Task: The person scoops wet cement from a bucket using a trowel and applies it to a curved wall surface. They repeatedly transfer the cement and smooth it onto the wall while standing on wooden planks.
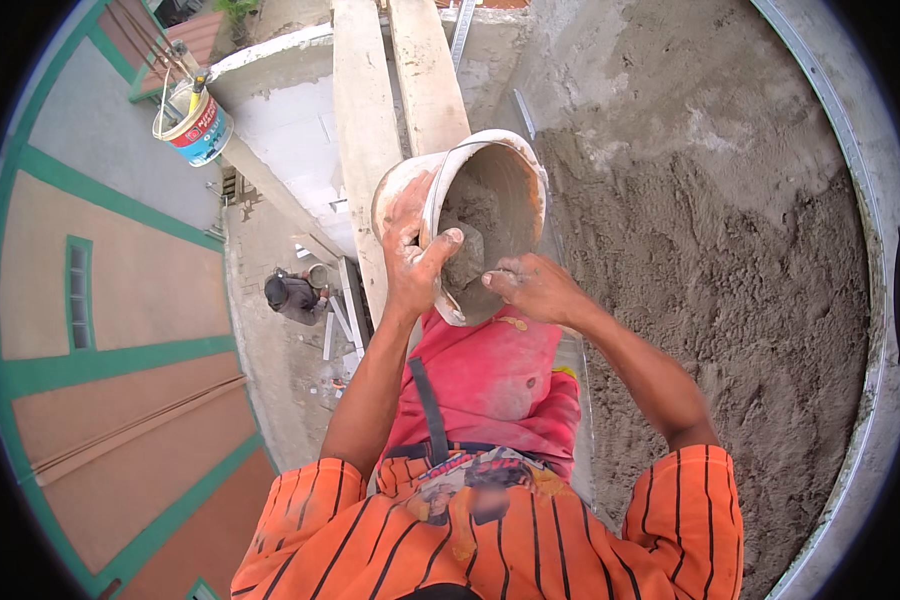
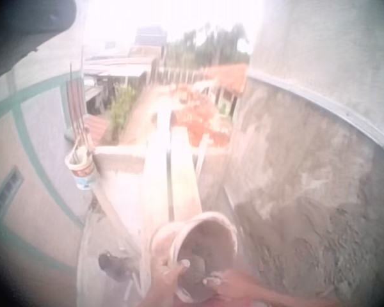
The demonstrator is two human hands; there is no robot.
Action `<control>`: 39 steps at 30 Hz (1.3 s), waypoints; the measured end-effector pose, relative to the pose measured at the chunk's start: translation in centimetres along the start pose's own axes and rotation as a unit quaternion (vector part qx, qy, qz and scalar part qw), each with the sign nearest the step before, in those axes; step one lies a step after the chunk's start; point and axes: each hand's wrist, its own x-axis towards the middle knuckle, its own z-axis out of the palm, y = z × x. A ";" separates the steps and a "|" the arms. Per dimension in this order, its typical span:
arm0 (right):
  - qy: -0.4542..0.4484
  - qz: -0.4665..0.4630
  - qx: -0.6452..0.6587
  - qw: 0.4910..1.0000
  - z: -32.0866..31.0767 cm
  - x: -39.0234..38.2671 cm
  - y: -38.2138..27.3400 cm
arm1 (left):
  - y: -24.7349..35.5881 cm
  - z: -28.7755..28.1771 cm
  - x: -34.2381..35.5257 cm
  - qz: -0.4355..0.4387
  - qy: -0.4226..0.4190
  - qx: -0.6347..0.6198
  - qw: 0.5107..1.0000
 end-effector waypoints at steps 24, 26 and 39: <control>0.107 -0.021 0.016 0.994 -2.6 -1.9 1.7 | -1.0 -4.6 0.2 -0.114 0.114 -0.213 0.964; 0.098 -0.007 0.008 0.995 -2.9 -1.9 0.8 | -1.1 -5.3 -0.2 -0.126 0.131 -0.220 0.958; 0.102 -0.076 0.113 0.985 -5.1 -0.4 -0.4 | -5.6 -10.7 -1.0 -0.175 0.199 -0.218 0.939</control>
